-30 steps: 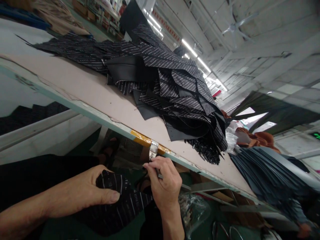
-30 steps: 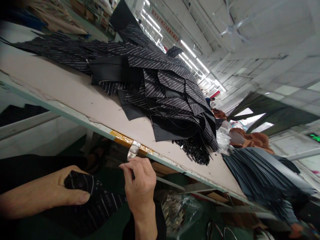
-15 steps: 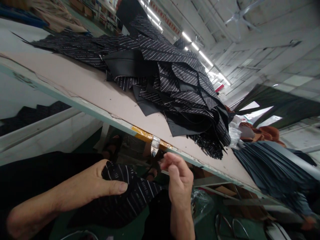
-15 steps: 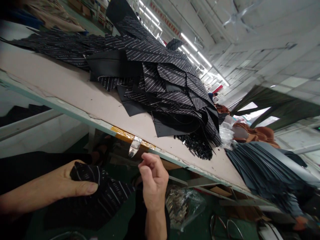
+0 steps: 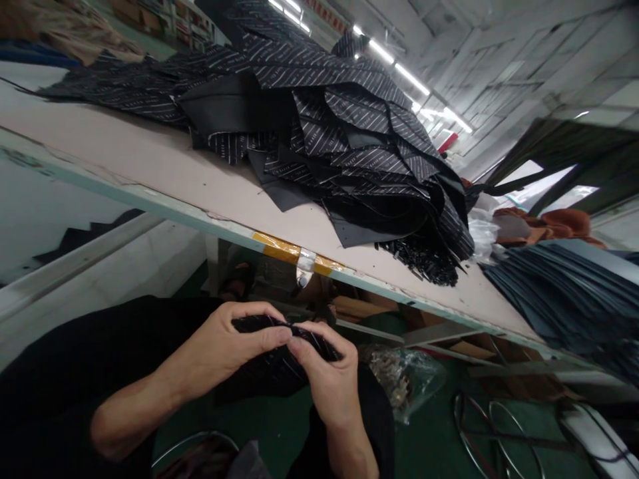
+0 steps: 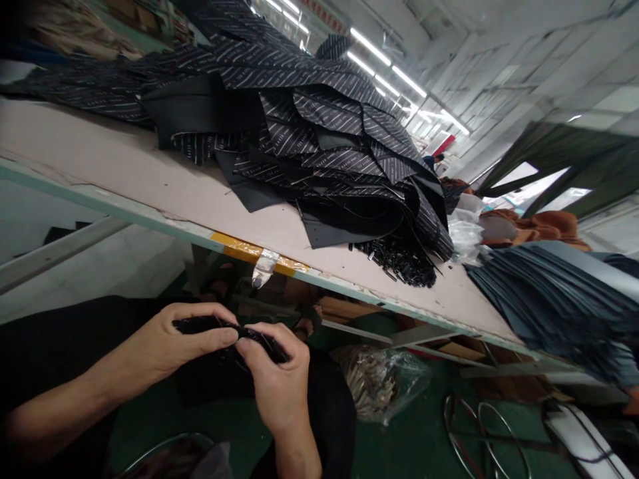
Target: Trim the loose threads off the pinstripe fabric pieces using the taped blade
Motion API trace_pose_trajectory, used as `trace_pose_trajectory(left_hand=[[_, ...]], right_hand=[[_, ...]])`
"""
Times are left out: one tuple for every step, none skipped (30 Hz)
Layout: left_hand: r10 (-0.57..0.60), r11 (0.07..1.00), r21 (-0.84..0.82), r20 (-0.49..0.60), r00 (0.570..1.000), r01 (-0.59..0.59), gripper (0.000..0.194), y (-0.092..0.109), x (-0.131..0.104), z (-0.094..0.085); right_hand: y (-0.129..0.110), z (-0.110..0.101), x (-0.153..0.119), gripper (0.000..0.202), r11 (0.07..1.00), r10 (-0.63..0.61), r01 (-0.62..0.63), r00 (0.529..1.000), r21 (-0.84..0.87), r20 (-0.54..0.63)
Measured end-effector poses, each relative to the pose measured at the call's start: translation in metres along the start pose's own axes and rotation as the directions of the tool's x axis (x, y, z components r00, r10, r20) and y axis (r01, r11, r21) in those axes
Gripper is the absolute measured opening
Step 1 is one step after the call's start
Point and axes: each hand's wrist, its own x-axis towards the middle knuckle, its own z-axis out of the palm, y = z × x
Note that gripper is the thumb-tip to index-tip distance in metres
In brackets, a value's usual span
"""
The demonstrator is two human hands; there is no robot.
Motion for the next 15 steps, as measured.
trace_pose_trajectory(left_hand=[[0.0,1.0,-0.007,-0.018,1.0,0.0,0.028,0.002,0.001,0.003],[-0.011,0.999,-0.046,-0.024,1.0,0.01,0.028,0.003,0.002,0.005],[-0.031,0.994,-0.11,-0.028,0.999,0.028,0.028,0.003,0.002,0.007],[-0.062,0.981,-0.184,-0.03,0.998,0.055,0.028,0.004,0.003,0.009],[-0.098,0.963,-0.257,-0.032,0.995,0.086,0.028,0.003,0.004,0.011],[-0.132,0.941,-0.319,-0.037,0.991,0.113,0.029,0.003,0.004,0.012],[-0.16,0.921,-0.364,-0.039,0.986,0.135,0.03,0.002,0.004,0.013],[-0.176,0.907,-0.394,-0.039,0.984,0.147,0.031,0.002,0.004,0.013],[-0.171,0.903,-0.405,-0.032,0.985,0.143,0.031,0.001,0.004,0.013],[-0.147,0.908,-0.4,-0.022,0.989,0.126,0.029,0.0,0.004,0.013],[-0.114,0.918,-0.384,-0.013,0.993,0.1,0.028,-0.001,0.004,0.013],[-0.087,0.928,-0.363,-0.006,0.996,0.078,0.028,-0.002,0.004,0.012],[-0.068,0.936,-0.345,-0.005,0.998,0.063,0.029,-0.003,0.003,0.011],[-0.066,0.941,-0.334,-0.01,0.998,0.059,0.031,-0.003,0.003,0.01],[-0.081,0.94,-0.334,-0.019,0.997,0.07,0.033,-0.004,0.003,0.009]], right_hand=[[0.001,-0.001,-0.001,0.012,0.995,-0.093,0.092,0.996,-0.047,0.001],[0.001,-0.002,-0.003,0.016,0.975,-0.199,0.199,0.98,-0.098,0.011],[0.0,-0.003,-0.004,0.02,0.934,-0.318,0.32,0.947,-0.159,0.035],[-0.001,-0.003,-0.006,0.023,0.868,-0.435,0.442,0.897,-0.226,0.083],[-0.003,-0.004,-0.007,0.026,0.783,-0.531,0.551,0.834,-0.288,0.152],[-0.005,-0.004,-0.008,0.028,0.697,-0.595,0.636,0.771,-0.332,0.228],[-0.006,-0.004,-0.008,0.03,0.631,-0.627,0.688,0.724,-0.357,0.287],[-0.008,-0.004,-0.008,0.03,0.604,-0.638,0.707,0.706,-0.369,0.307],[-0.008,-0.003,-0.007,0.03,0.618,-0.638,0.693,0.718,-0.37,0.28],[-0.009,-0.003,-0.005,0.029,0.662,-0.627,0.657,0.749,-0.361,0.214],[-0.008,-0.002,-0.003,0.029,0.714,-0.609,0.611,0.783,-0.343,0.128],[-0.008,-0.001,0.0,0.028,0.765,-0.579,0.563,0.814,-0.314,0.05],[-0.007,-0.001,0.003,0.027,0.81,-0.538,0.517,0.843,-0.277,-0.002],[-0.007,0.0,0.005,0.025,0.848,-0.494,0.476,0.869,-0.236,-0.021],[-0.007,0.0,0.007,0.022,0.879,-0.447,0.437,0.894,-0.192,-0.013]])
